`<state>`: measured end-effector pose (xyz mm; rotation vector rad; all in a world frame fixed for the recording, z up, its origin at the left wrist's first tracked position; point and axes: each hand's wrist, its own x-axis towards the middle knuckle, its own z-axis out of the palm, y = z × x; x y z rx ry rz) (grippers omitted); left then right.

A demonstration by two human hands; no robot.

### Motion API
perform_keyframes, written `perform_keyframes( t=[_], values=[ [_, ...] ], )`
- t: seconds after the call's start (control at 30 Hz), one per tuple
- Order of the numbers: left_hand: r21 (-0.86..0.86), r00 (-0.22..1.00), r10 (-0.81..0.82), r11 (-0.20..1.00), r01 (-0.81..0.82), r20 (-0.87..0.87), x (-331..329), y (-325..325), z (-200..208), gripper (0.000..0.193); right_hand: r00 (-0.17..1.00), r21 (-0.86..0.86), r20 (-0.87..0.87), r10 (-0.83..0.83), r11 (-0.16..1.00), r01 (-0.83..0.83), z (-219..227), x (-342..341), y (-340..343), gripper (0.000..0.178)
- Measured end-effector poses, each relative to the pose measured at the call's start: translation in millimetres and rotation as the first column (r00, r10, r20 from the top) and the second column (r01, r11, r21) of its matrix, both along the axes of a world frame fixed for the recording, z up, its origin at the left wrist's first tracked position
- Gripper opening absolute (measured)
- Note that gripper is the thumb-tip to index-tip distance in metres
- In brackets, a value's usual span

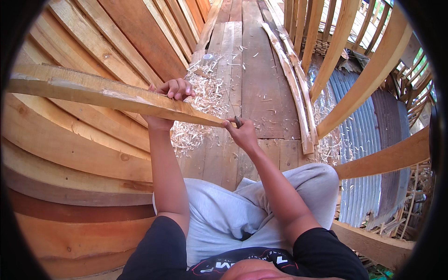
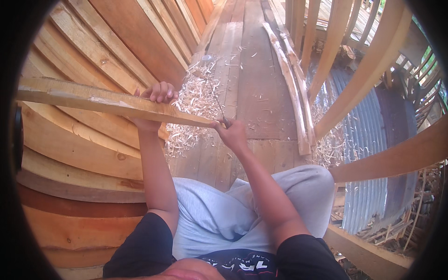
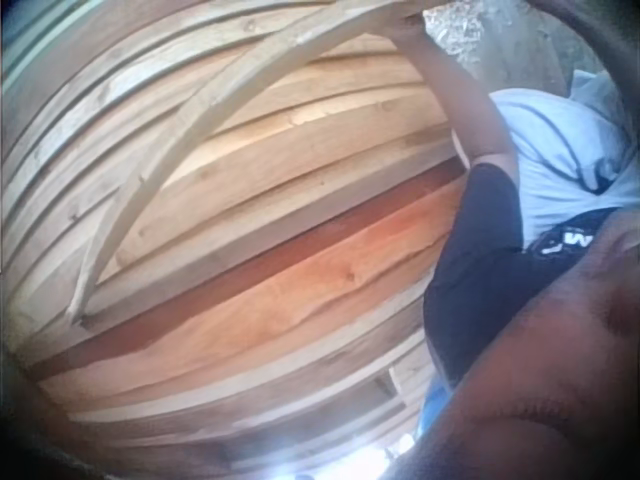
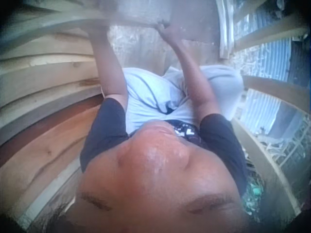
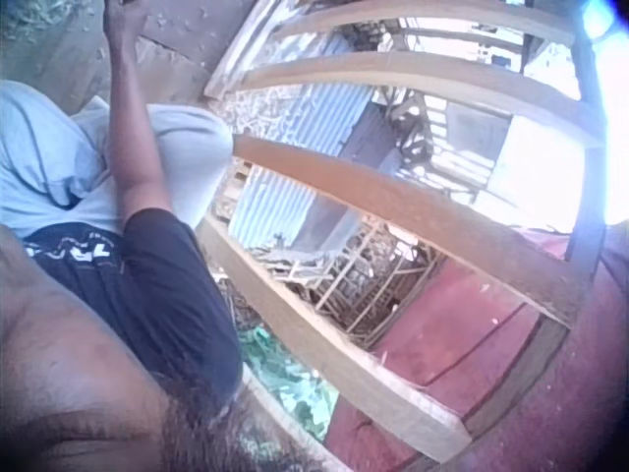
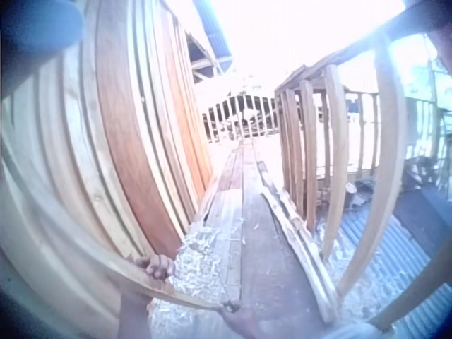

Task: The person sits on the floor and uses a knife to shave thin layers off a long wooden plank. They hold the plank with one hand and scrape along its length with the other, producing wood shavings.

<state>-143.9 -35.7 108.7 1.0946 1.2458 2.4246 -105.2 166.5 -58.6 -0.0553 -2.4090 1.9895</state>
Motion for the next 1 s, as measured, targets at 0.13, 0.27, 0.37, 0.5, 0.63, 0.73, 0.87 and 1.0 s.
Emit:
perform_keyframes(
  t=[0.13,0.27,0.37,0.5,0.63,0.73,0.87,1.0],
  values=[
    [0.005,1.0,0.018,1.0,-0.018,-0.009,2.7,-2.1,-1.4,0.037,0.999,0.04,0.024,-0.03,0.999,0.029,-1.4,2.1,-3.4,0.038],
    [-0.003,0.998,0.066,0.998,-0.066,0.012,5.1,-3.6,-2.2,0.036,1.0,0.019,0.002,-0.03,0.999,0.03,5.5,4.6,-7.1,0.035],
    [0.002,0.982,0.187,0.982,-0.187,-0.015,5.0,1.5,-4.7,0.044,0.999,0.042,0.011,-0.035,0.999,0.034,0.3,1.4,-4.6,0.034],
    [0.007,0.984,0.162,0.987,-0.162,-0.078,7.6,-0.2,-3.8,0.045,0.998,0.058,0.046,-0.046,0.997,0.044,7.3,4.3,-8.4,0.032],
    [0.026,0.976,0.187,0.982,-0.185,-0.108,5.8,0.4,-8.5,0.048,0.998,0.051,-0.013,-0.06,0.997,0.061,-1.3,3.8,-9.2,0.033],
    [0.052,0.963,0.244,0.969,-0.24,-0.118,7.0,2.7,-12.3,0.054,0.998,0.053,0.001,-0.058,0.997,0.058,1.2,3.4,-9.7,0.031],
    [0.066,0.961,0.244,0.969,-0.237,-0.132,7.5,0.9,-14.9,0.051,0.998,0.053,0.046,-0.03,0.998,0.028,7.2,4.9,-7.9,0.031],
    [0.151,0.947,0.317,0.94,-0.306,-0.056,5.1,-0.3,-17.7,0.051,0.999,0.089,0.045,-0.01,0.996,0.006,-1.9,-0.6,-6.1,0.032]
  ],
)
